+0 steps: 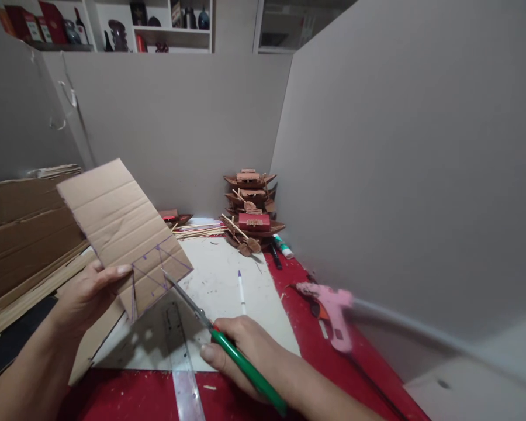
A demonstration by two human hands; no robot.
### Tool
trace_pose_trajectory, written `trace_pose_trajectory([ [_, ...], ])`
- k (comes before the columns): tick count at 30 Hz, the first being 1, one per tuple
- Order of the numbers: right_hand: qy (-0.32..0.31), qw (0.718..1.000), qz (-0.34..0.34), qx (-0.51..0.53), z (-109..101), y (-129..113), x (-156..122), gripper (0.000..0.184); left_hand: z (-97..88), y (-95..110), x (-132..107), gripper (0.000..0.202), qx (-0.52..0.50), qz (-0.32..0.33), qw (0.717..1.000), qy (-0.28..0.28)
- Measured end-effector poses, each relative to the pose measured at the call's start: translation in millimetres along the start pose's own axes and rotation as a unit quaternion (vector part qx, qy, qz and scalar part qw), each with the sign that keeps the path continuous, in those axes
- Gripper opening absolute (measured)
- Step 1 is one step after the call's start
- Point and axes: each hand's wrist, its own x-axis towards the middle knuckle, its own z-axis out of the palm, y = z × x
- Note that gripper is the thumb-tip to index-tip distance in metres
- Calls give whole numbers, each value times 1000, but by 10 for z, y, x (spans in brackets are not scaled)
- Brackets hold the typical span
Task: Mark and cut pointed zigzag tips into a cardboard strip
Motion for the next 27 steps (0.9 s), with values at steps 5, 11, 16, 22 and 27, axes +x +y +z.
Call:
trace_pose_trajectory([
  [5, 45, 998, 15, 41, 38, 1, 4, 52, 130, -14, -60, 31, -31, 1, 997, -75],
  [11, 63, 997, 21, 49, 41, 31, 57, 50, 303, -16, -185, 51, 5, -43, 992, -115],
  [16, 84, 996, 24, -11, 74, 79, 72, 43, 344, -37, -222, 38, -28, -77, 993, -85],
  [22, 90, 995, 25, -46, 118, 116, 61, 35, 319, -110, -208, 23, -6, -89, 994, -66],
  [27, 78, 995, 12, -58, 87, 92, 58, 32, 329, -161, -188, 26, 0, -76, 996, -35],
])
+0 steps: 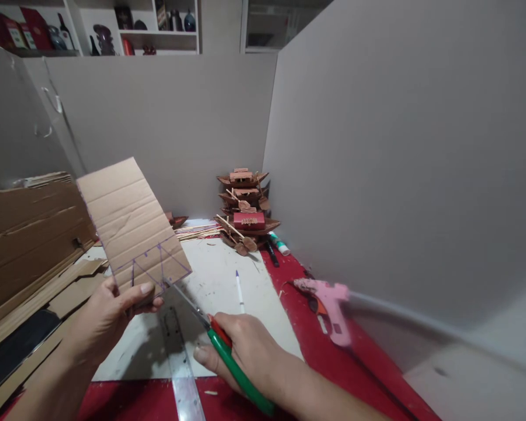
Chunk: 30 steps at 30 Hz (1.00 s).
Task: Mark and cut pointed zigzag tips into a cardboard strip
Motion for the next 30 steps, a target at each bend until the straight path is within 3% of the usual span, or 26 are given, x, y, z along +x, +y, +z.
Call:
trace_pose_trajectory([
  [8, -41, 999, -18, 27, -43, -35, -36, 31, 44, 33, -15, 37, -19, 38, 999, 30],
  [17, -68, 996, -20, 49, -91, -99, -10, 37, 30, -25, 1, 28, 21, 51, 998, 21],
  [23, -74, 996, 2, 44, -80, -90, -32, 40, 62, -24, -21, 26, 29, 60, 997, 29],
  [30, -70, 995, -20, 63, -76, -78, -20, 48, 107, -4, -33, 35, 15, 55, 998, 30],
])
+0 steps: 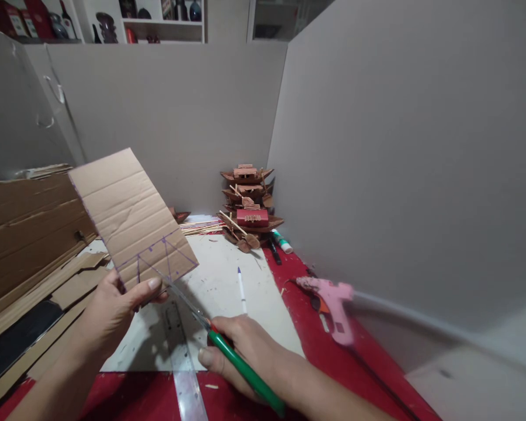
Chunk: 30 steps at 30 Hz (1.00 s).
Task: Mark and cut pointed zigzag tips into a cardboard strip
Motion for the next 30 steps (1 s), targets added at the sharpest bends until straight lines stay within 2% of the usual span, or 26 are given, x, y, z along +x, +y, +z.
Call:
trace_pose_trajectory([
  [8, -10, 999, -21, 24, -11, -5, -9, 56, 40, -19, -27, 34, 4, 3, 1000, -11],
  [15, -19, 999, -7, 28, -27, -31, -4, 61, 41, -22, -15, 35, -3, 3, 1000, -13],
  [30, -28, 995, 16, 92, -36, -27, -24, 57, 12, -54, -4, 41, 4, -2, 1000, -14],
])
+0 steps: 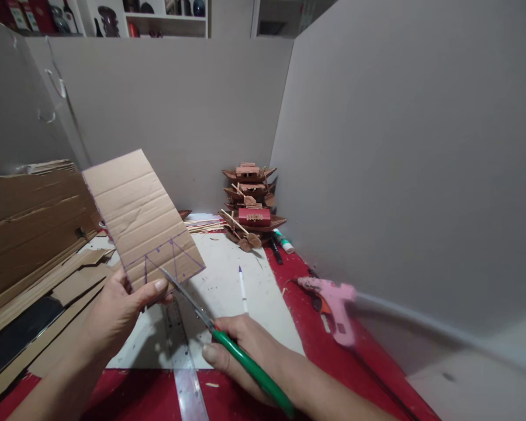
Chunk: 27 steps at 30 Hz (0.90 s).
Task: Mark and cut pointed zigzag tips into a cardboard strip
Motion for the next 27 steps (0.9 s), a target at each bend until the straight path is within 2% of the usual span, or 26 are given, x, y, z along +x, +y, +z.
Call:
trace_pose_trajectory([
  [15, -13, 1000, 10, 16, 12, -41, 8, 56, 0, 15, 5, 39, -2, 1, 1000, -17],
  [27, 1, 997, -18, 73, 90, 76, 14, 52, -5, 16, 12, 39, -1, 10, 1000, -28],
])
